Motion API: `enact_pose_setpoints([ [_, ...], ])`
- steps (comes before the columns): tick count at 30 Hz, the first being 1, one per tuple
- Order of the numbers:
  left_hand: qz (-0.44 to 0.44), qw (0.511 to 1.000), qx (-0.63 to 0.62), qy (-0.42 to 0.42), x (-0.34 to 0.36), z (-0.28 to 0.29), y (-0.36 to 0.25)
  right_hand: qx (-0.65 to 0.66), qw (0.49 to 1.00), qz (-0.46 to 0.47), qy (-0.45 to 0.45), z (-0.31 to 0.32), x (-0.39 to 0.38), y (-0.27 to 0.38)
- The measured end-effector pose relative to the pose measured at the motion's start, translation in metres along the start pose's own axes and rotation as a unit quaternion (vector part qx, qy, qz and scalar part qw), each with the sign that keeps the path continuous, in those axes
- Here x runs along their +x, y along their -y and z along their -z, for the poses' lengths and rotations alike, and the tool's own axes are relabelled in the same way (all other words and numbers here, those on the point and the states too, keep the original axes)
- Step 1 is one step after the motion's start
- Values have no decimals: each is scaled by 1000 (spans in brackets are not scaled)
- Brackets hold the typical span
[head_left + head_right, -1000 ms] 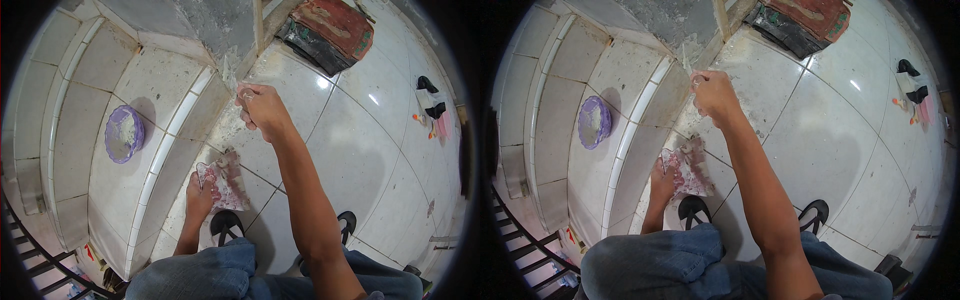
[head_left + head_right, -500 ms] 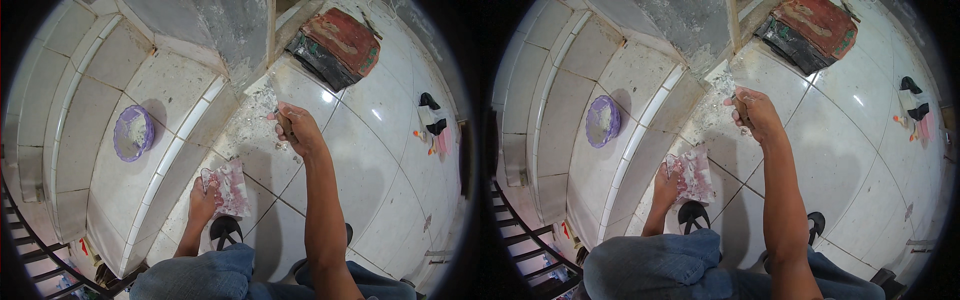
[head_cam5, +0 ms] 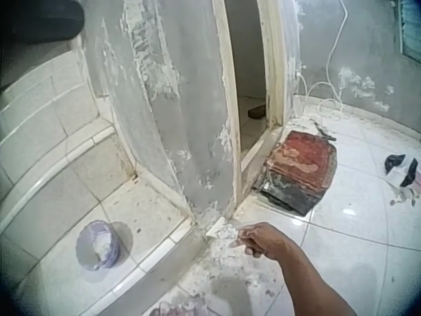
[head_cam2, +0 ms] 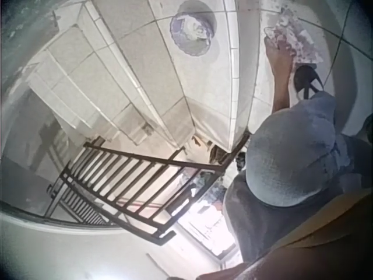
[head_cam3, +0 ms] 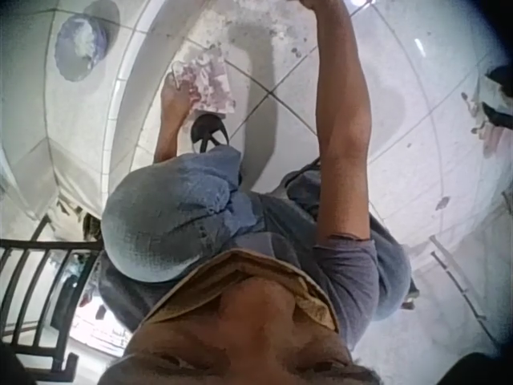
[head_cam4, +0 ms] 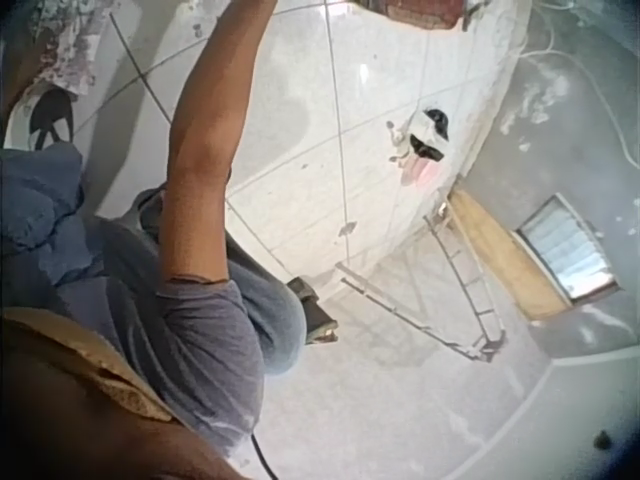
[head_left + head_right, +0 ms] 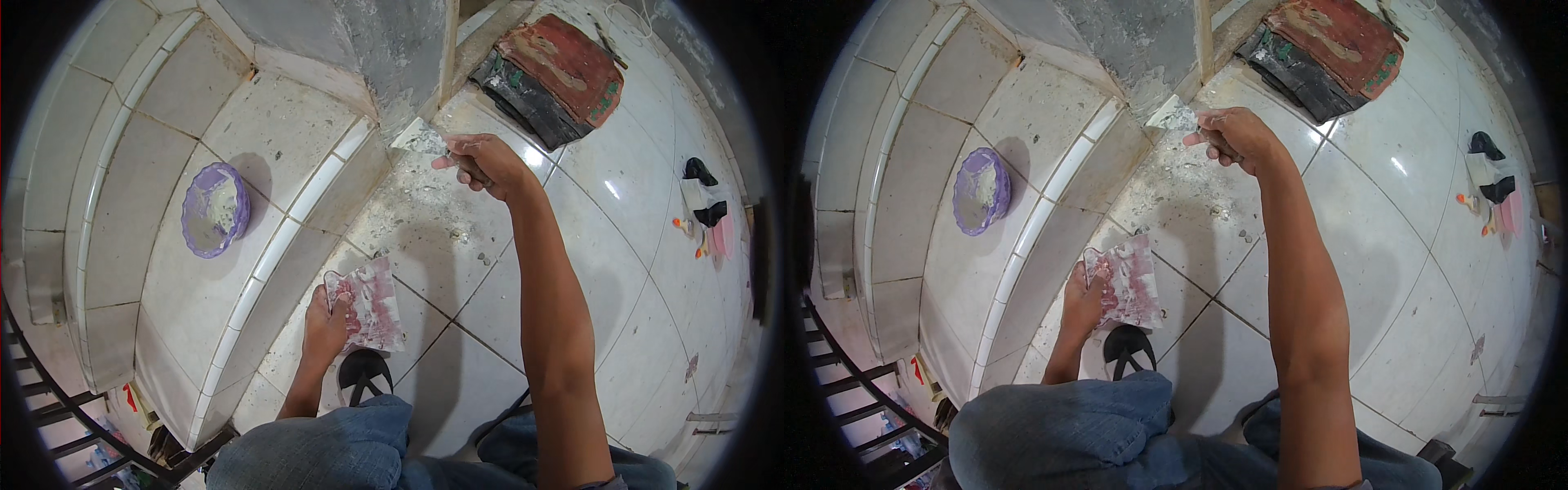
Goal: Apply and smooth patching compound on a damaged wall corner and surface.
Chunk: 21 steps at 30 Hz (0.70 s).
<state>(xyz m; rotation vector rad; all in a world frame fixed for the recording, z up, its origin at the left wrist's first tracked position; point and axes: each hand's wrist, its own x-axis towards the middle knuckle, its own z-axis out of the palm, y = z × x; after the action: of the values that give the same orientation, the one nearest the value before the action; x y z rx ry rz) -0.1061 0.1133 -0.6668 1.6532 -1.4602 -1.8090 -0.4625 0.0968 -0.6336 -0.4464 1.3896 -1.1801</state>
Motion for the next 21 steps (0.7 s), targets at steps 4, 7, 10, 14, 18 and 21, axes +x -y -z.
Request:
enact_pose_setpoints([
  [4,-34,997,64,-25,8,9,17,-43,999,7,11,-3,5,-2],
  [7,-62,996,50,-27,10,9,20,-53,999,3,1,-4,6,-2],
  [10,-59,992,104,-31,11,8,17,-55,998,6,9,-1,9,-4],
  [14,-64,990,122,-37,9,8,15,-50,999,-9,5,-3,10,-1],
  [18,-58,991,117,-36,10,8,13,-29,999,-5,18,-4,11,2],
  [21,-8,998,50,-24,2,2,-2,-20,1000,-3,20,-7,6,8],
])
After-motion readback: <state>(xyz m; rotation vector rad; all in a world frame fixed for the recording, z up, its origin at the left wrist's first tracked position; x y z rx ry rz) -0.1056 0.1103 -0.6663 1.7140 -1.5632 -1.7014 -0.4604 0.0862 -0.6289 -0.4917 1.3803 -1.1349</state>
